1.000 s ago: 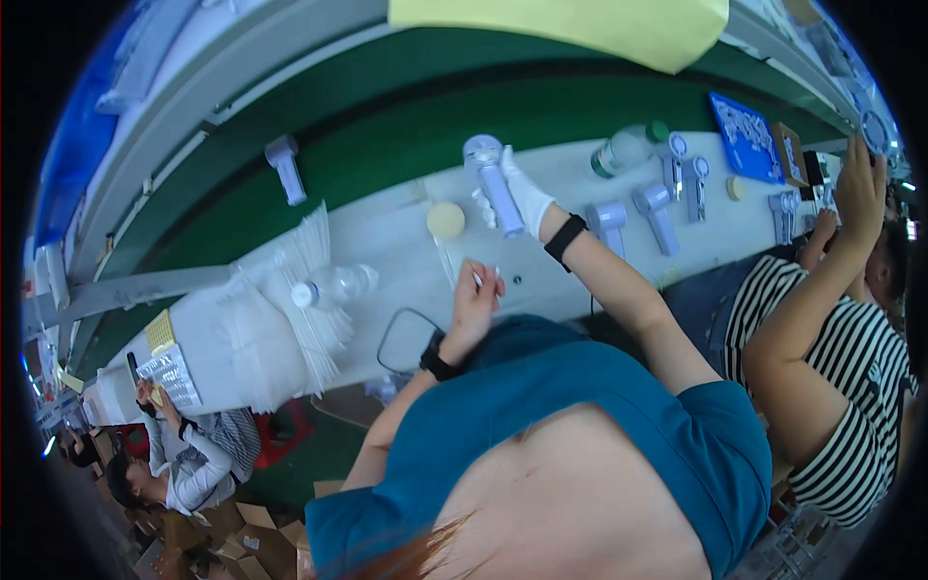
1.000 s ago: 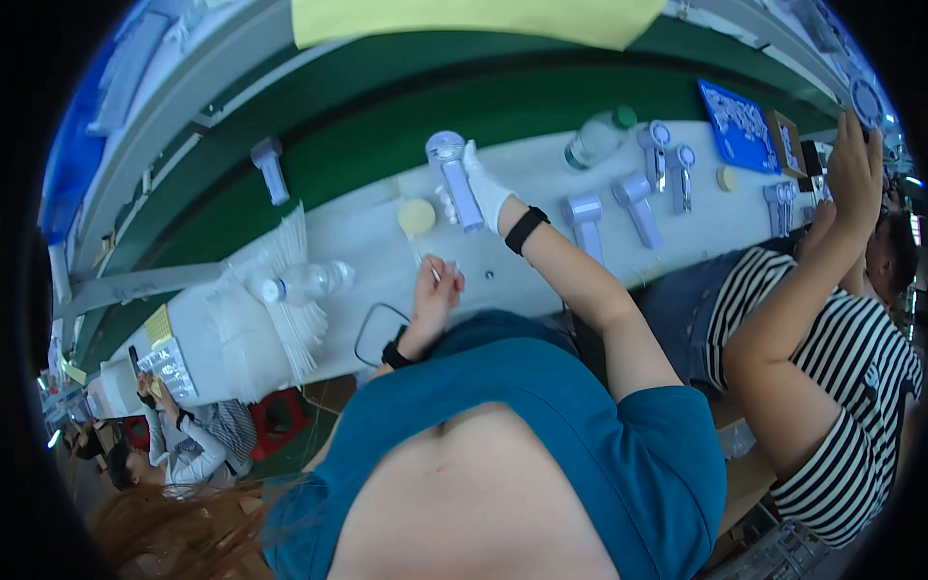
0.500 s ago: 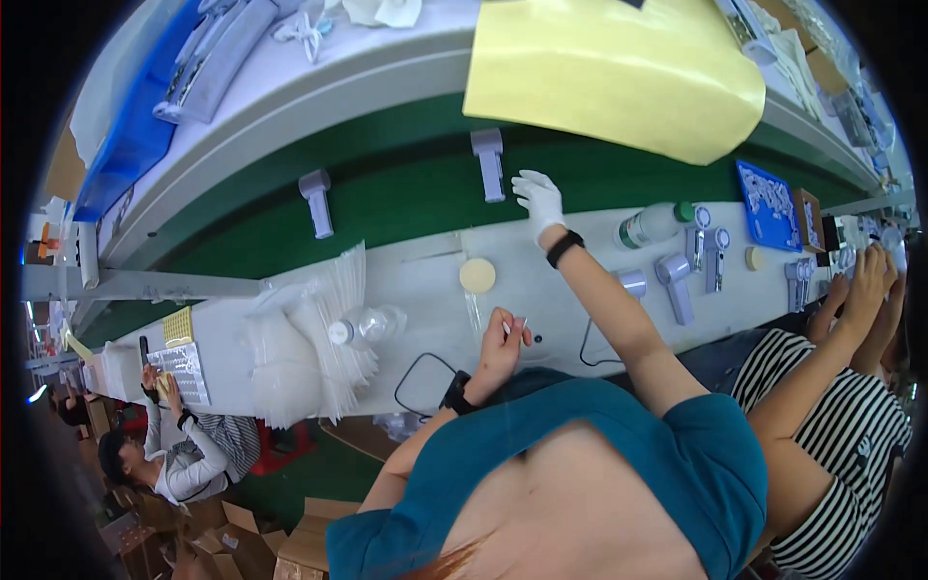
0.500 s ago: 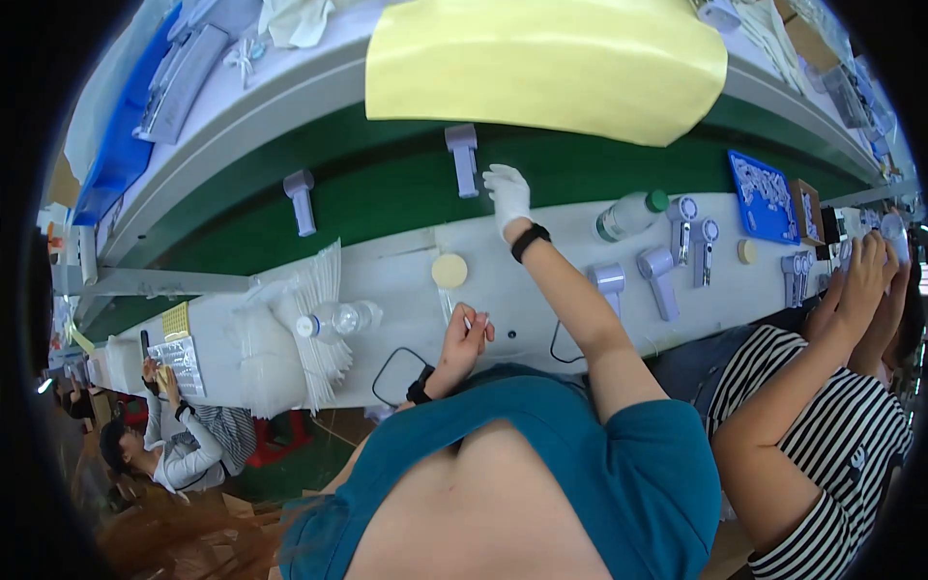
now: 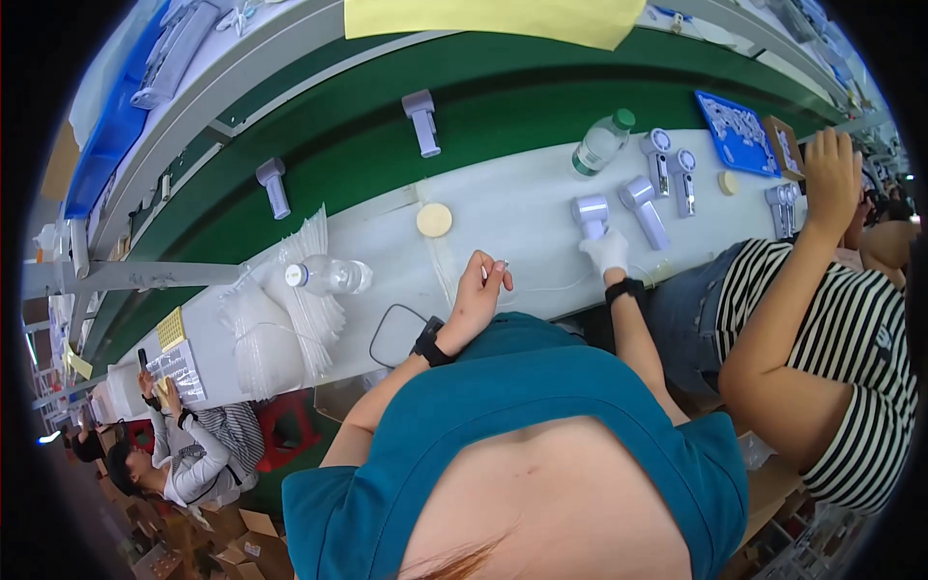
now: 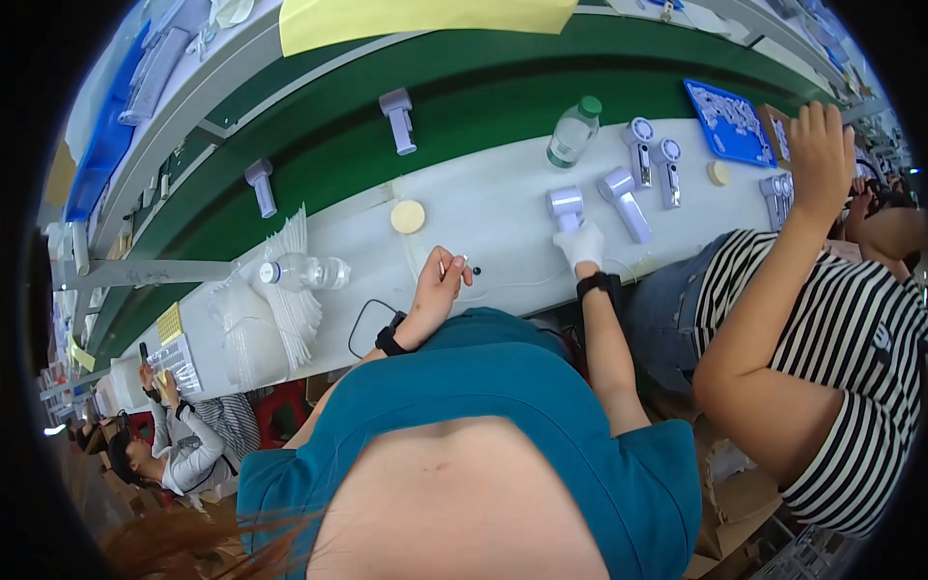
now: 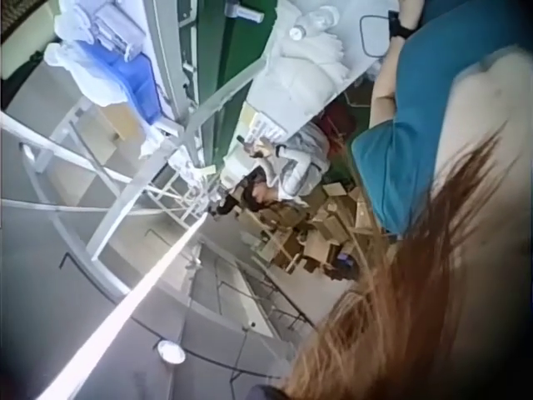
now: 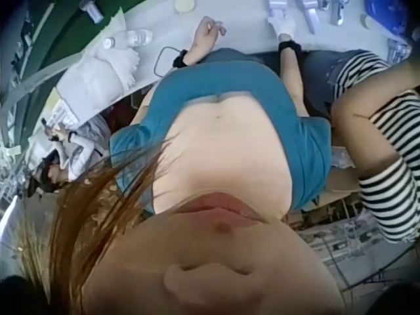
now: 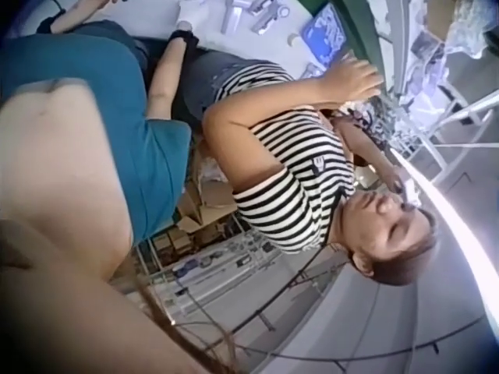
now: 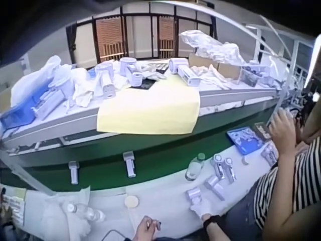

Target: The person wipes a handheld fan with a cloth, presses a small white cap onto it, and then plugs a charging cable into the fan to test it.

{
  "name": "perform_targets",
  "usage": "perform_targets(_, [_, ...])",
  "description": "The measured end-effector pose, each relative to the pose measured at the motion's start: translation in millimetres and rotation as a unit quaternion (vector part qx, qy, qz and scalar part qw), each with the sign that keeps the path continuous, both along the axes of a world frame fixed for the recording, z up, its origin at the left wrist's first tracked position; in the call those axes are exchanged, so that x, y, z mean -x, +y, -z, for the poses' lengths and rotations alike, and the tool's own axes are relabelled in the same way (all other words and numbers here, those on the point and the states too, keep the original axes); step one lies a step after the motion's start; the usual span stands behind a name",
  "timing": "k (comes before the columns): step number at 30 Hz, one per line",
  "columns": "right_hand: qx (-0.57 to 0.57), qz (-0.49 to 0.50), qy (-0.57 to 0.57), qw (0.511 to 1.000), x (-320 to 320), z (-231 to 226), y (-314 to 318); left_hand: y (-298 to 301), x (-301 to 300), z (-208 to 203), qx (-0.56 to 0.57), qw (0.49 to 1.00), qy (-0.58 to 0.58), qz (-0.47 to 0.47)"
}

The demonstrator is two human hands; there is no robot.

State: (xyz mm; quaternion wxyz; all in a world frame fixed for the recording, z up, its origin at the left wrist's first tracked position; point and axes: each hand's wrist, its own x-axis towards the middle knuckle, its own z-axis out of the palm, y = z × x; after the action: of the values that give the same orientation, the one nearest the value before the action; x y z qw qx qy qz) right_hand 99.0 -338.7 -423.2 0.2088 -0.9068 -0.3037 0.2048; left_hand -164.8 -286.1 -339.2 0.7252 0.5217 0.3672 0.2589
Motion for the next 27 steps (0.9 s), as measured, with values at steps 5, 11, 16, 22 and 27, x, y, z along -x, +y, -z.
perform_targets(5, [-0.163, 0.082, 0.423, 0.888, 53.2, -55.1, 18.5, -2.8, 9.4, 1.0, -0.048, 0.998, -0.018, -0.035])
perform_targets(11, [-0.362, 0.065, 0.644, 0.671, 98.8, -87.6, 7.5, -3.6, 11.4, -5.1, -0.024, 0.998, -0.037, -0.05])
perform_targets(16, [-0.408, -0.069, 0.722, 0.555, 100.8, -135.7, 9.7, -5.2, 11.7, -20.1, 0.002, 0.997, -0.063, -0.042])
perform_targets(22, [-0.422, -0.074, 0.763, 0.484, 110.7, -172.2, 7.0, -4.5, 9.2, -28.3, 0.011, 0.996, -0.087, -0.007])
perform_targets(27, [-0.423, -0.109, 0.758, 0.485, 118.1, -189.4, 9.4, -4.8, 11.9, -32.5, 0.019, 0.996, -0.086, -0.001])
